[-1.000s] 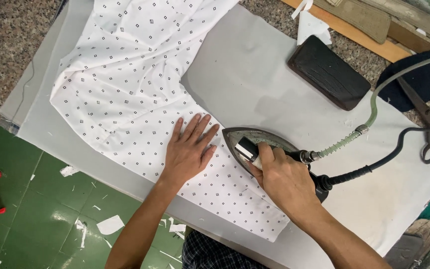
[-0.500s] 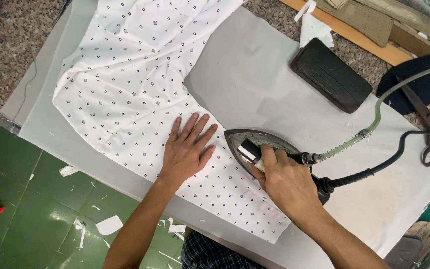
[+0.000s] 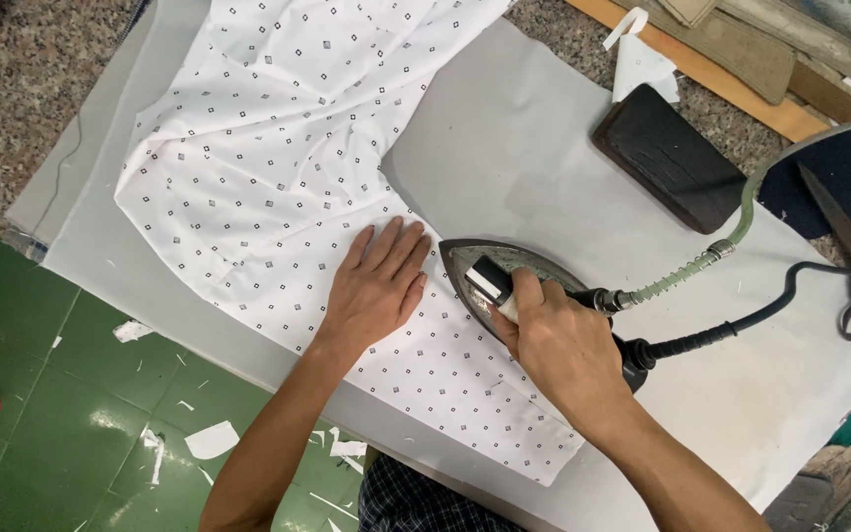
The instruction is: The person irons a white patterned garment on a worktable. They unfold and smooth the fabric, then use a steam iron to press the material, repeatedly moving the iron back and forth while holding the fabric in place.
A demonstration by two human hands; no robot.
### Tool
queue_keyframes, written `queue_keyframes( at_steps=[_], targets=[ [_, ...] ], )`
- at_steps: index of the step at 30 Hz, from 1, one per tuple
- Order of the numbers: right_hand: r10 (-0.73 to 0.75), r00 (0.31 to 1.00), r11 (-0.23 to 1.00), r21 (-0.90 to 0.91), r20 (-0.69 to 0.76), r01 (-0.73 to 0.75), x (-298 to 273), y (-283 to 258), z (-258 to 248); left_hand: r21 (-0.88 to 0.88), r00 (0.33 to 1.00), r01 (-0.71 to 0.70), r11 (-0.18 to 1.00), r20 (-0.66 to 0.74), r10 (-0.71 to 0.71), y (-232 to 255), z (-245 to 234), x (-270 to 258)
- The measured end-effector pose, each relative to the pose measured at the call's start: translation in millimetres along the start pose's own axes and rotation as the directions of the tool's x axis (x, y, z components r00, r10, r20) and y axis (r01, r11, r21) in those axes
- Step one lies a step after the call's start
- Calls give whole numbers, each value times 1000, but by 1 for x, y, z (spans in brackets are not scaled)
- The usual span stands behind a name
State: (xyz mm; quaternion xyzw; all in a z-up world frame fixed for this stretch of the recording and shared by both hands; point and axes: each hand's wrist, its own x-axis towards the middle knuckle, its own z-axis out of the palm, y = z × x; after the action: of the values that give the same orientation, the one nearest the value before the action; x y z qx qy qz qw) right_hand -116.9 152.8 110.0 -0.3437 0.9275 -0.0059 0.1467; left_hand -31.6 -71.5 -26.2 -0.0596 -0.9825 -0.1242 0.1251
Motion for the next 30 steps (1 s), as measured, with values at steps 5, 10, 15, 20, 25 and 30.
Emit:
queue_keyframes(
  at_steps=[5, 10, 15, 20, 25, 30],
  targets=[
    [4, 999, 1000, -18, -37, -5, 2, -3, 1, 9, 999, 30, 1000, -31, -30, -24, -5, 9],
    [3, 978, 992, 126, -209, 23, -1, -11, -14, -27, 998, 42, 999, 49, -41, -29, -11, 7],
    [-26, 848, 997, -73, -529, -15, -46, -10, -10, -42, 992, -26, 999, 125, 31, -27, -19, 13],
    [110, 895, 969, -153, -432, -193, -93, -21, -8, 20, 997, -31, 999, 78, 30, -30, -13, 8],
    [117, 805, 942, -191, -582, -275, -87, -19, 27, -14, 991, -33, 999, 132, 35, -30, -14, 8],
    [156, 874, 948, -178, -460, -263, -65, -25, 15, -7, 965, 33, 999, 259, -30, -29, -23, 13]
  ],
)
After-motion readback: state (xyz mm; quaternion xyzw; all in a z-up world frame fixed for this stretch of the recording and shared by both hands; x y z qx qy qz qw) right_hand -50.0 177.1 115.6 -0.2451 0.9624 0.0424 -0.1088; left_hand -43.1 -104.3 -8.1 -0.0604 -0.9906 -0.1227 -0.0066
